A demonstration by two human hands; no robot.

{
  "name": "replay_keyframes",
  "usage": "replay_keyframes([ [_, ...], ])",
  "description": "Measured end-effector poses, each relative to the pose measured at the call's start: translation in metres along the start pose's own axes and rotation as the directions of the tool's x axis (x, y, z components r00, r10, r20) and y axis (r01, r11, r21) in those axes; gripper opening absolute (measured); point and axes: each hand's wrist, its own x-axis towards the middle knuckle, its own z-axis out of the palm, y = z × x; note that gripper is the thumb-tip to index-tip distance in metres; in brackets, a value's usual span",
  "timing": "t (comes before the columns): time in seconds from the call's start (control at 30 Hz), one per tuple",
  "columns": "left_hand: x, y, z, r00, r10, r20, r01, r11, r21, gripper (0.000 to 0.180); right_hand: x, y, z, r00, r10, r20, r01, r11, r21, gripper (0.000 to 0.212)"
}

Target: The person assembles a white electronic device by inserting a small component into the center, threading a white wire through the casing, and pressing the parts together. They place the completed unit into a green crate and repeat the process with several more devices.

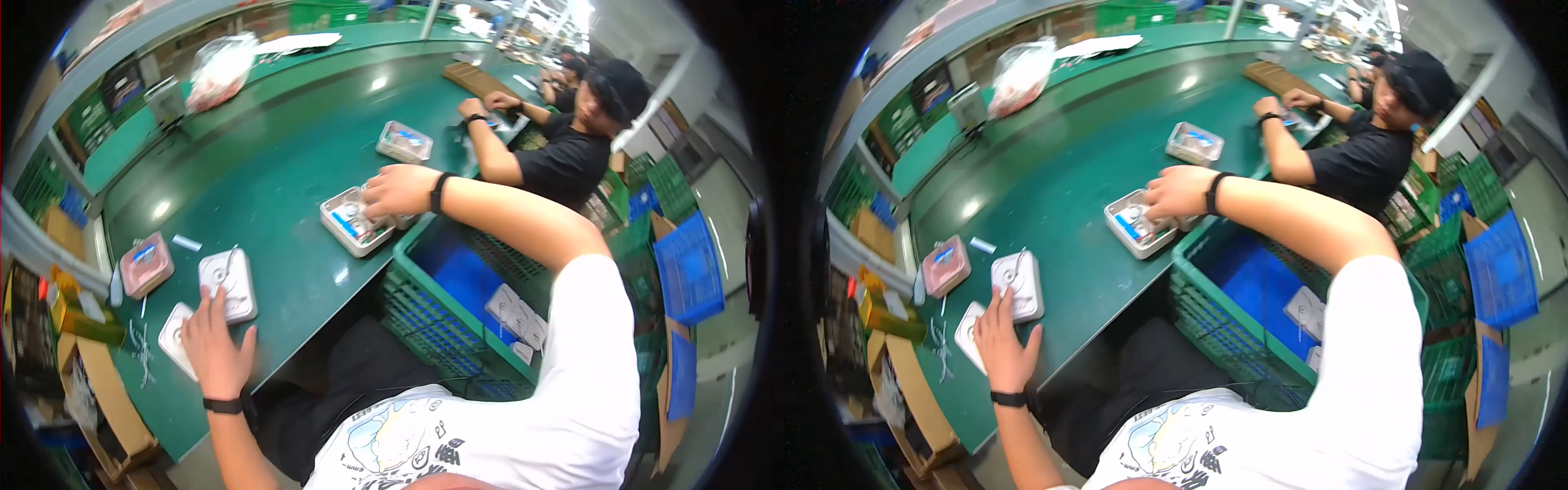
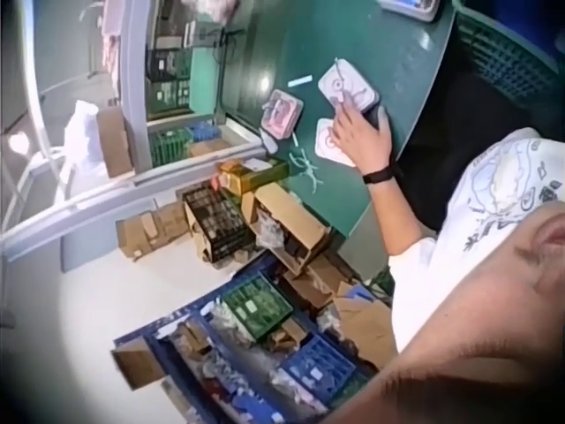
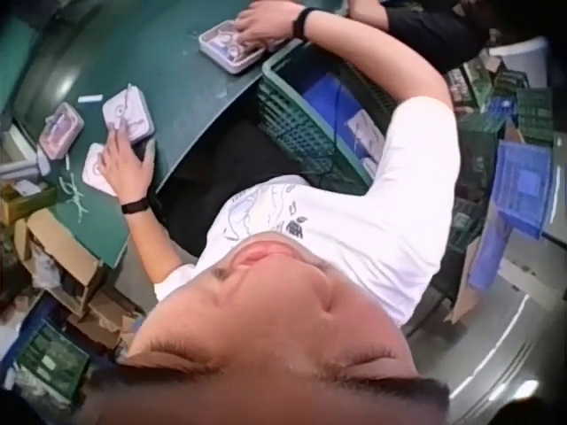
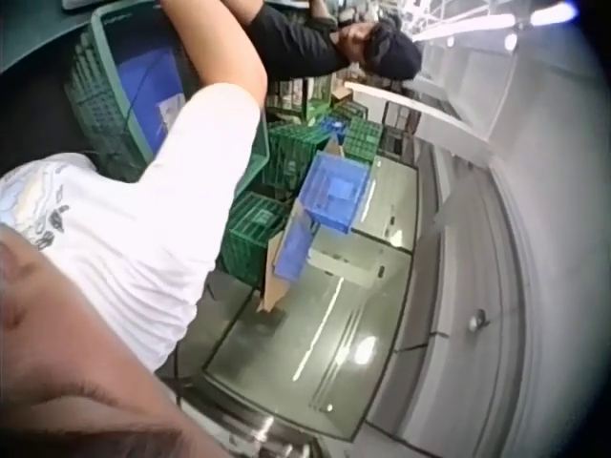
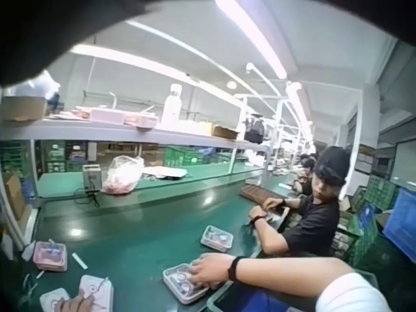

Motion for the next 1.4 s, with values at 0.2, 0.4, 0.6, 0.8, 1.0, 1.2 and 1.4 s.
replay_keyframes([
  [0.2, -0.005, -0.003, -0.005, 1.000, -0.022, 0.012, 0.022, 1.000, -0.001, 0.095, 0.020, 0.005, -0.006, 0.998, -0.034, 0.062, 0.034, 0.999, -0.001, 0.027],
  [0.4, -0.007, -0.005, -0.003, 0.999, -0.048, 0.013, 0.047, 0.997, 0.063, 0.094, 0.036, 0.022, -0.014, 0.931, 0.307, 0.198, -0.331, 0.939, 0.096, 0.028],
  [0.6, -0.001, -0.001, -0.002, 0.999, -0.037, -0.005, 0.037, 0.999, 0.026, 0.092, 0.052, 0.040, 0.003, 0.775, 0.551, 0.311, -0.625, 0.741, 0.246, 0.026],
  [0.8, -0.007, 0.000, -0.004, 0.999, -0.042, -0.014, 0.043, 0.997, 0.060, 0.091, 0.044, 0.041, 0.023, 0.487, 0.817, 0.308, -0.873, 0.457, 0.169, 0.023],
  [1.0, -0.004, -0.001, -0.004, 0.999, -0.042, 0.031, 0.041, 0.998, 0.039, 0.088, 0.012, 0.075, 0.069, 0.173, 0.985, -0.024, -0.921, 0.171, 0.350, 0.021],
  [1.2, -0.004, -0.014, 0.002, 0.993, 0.022, 0.113, -0.029, 0.998, 0.058, 0.083, -0.064, -0.039, -0.071, 0.415, 0.790, -0.451, -0.466, 0.610, 0.641, 0.028],
  [1.4, 0.013, -0.019, 0.006, 0.987, 0.154, 0.050, -0.156, 0.987, 0.031, 0.076, -0.264, -0.204, -0.040, 0.176, 0.976, 0.129, -0.659, 0.019, 0.752, 0.044],
])
